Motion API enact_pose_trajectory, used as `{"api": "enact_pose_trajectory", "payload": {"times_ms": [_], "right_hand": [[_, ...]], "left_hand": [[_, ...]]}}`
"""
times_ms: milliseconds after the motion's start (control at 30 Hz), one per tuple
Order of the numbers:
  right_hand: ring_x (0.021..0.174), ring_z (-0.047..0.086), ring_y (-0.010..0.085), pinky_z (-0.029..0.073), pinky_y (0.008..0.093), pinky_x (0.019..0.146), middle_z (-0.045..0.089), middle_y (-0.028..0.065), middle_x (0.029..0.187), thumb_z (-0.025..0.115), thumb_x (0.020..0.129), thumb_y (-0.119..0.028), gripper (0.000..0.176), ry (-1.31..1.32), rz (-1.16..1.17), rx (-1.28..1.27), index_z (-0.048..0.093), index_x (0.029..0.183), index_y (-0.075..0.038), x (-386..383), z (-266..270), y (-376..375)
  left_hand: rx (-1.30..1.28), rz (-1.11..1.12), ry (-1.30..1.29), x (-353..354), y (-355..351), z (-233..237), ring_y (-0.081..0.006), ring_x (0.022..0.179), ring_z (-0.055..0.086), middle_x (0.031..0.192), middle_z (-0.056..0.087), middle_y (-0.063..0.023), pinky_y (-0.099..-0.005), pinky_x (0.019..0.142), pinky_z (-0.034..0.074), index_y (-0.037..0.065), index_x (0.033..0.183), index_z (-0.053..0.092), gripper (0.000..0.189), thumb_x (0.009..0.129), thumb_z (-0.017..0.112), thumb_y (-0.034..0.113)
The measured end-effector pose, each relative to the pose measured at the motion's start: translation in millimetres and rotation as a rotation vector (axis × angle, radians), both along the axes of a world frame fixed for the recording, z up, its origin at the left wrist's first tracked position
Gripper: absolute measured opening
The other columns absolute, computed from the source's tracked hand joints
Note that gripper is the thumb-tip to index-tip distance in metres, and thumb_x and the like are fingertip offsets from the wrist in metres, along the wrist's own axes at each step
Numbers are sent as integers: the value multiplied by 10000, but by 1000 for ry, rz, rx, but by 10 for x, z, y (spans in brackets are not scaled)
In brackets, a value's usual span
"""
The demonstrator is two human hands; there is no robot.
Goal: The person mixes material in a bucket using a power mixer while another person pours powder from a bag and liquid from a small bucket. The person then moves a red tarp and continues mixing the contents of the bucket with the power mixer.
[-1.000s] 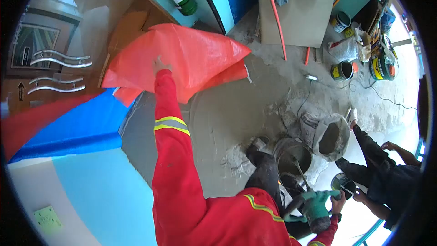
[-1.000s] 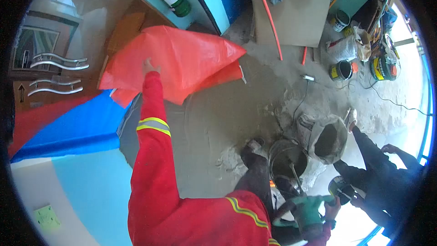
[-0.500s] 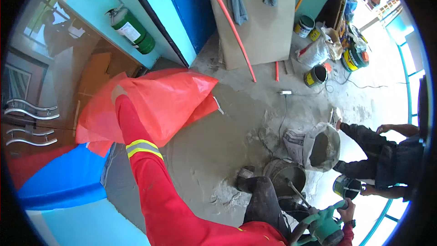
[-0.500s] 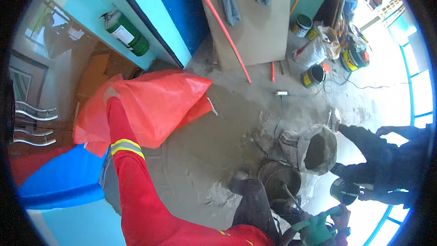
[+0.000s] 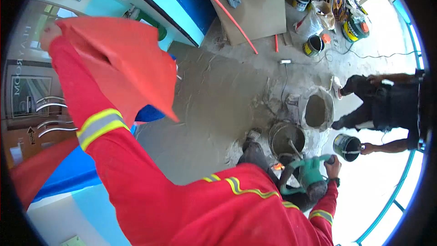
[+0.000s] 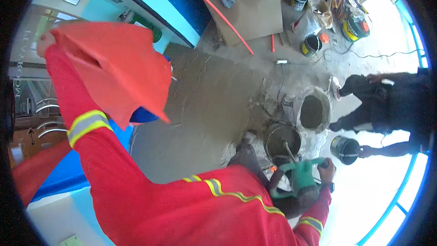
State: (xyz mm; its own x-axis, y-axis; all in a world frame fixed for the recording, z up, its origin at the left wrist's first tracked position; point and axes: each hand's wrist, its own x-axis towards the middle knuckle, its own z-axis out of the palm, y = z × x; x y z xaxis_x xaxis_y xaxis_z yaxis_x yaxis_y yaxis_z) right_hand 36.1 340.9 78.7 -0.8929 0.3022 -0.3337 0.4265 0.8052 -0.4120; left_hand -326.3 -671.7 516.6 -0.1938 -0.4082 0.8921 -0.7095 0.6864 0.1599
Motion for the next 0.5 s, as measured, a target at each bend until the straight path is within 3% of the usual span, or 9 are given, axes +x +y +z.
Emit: {"api": "enact_pose_trajectory", "payload": {"times_ms": [33, 100, 200, 233, 300, 333, 367, 400, 500], "right_hand": [[786, 681, 346, 524, 416, 725, 690, 182, 844, 735, 599, -173, 448, 52, 1, 12, 641, 1020, -52, 18, -35, 34], [820, 679, 361, 526, 438, 754, 697, 175, 858, 723, 622, -199, 422, 80, 3, 72, 653, 1020, -77, 80, -143, 131], [855, 678, 365, 528, 440, 762, 703, 175, 894, 720, 637, -227, 437, 68, -51, 61, 658, 1052, -104, 108, -179, 139], [863, 679, 365, 528, 443, 763, 704, 175, 902, 718, 641, -232, 435, 61, -61, 110, 661, 1055, -112, 119, -138, 123], [869, 680, 360, 531, 446, 765, 704, 175, 901, 719, 642, -262, 429, 72, -79, 76, 670, 1044, -119, 131, -125, 135], [867, 680, 360, 532, 446, 765, 704, 175, 900, 721, 639, -271, 431, 81, -92, 78, 670, 1039, -119, 109, -136, 130], [866, 680, 360, 533, 447, 765, 704, 175, 900, 723, 636, -281, 433, 131, -109, 61, 671, 1033, -118, 360, -444, 272], [852, 678, 361, 534, 452, 756, 704, 166, 889, 727, 629, -310, 431, 118, -126, 58, 672, 1013, -121, 321, -356, 241], [797, 677, 350, 533, 443, 728, 696, 162, 842, 737, 596, -258, 414, 149, -174, 54, 677, 968, -90, 357, -334, 180]], "left_hand": [[24, 111, -5, -174, -234, 488, -414, 966, 654, 985, 691, -224, -485, 872, 498, 69, 972, 733, 498, 782, 489, 460], [-137, 35, -36, -315, -100, 1339, -389, 972, 660, 984, 708, -175, -475, 879, 495, 90, 1010, 730, 541, 801, 472, 516], [-321, -275, 199, -586, 713, 2323, -353, 765, 678, 839, 705, -182, -455, 672, 534, -12, 817, 690, 261, 778, 581, 223], [-370, -389, 277, -725, 1030, 2410, -341, 696, 685, 791, 704, -184, -448, 602, 547, -45, 753, 677, 181, 771, 618, 125], [-338, -692, 369, -675, 1925, 2372, -357, 647, 667, 705, 676, -192, -468, 576, 518, 2, 720, 681, 134, 724, 615, 120], [-285, -716, 302, -761, 2104, 2483, -363, 634, 659, 689, 669, -191, -473, 572, 513, 9, 713, 678, 134, 729, 603, 119], [-264, -738, 269, -269, 2503, 2581, -369, 621, 651, 674, 662, -190, -478, 568, 508, 15, 706, 674, 136, 734, 591, 118], [-214, -765, 199, -393, 2646, 2704, -376, 608, 643, 659, 654, -190, -482, 564, 504, 21, 698, 671, 139, 739, 579, 118], [-186, -959, 338, -634, 3335, 2577, -380, 625, 635, 679, 656, -194, -481, 581, 503, 0, 698, 652, 176, 770, 548, 124]]}}
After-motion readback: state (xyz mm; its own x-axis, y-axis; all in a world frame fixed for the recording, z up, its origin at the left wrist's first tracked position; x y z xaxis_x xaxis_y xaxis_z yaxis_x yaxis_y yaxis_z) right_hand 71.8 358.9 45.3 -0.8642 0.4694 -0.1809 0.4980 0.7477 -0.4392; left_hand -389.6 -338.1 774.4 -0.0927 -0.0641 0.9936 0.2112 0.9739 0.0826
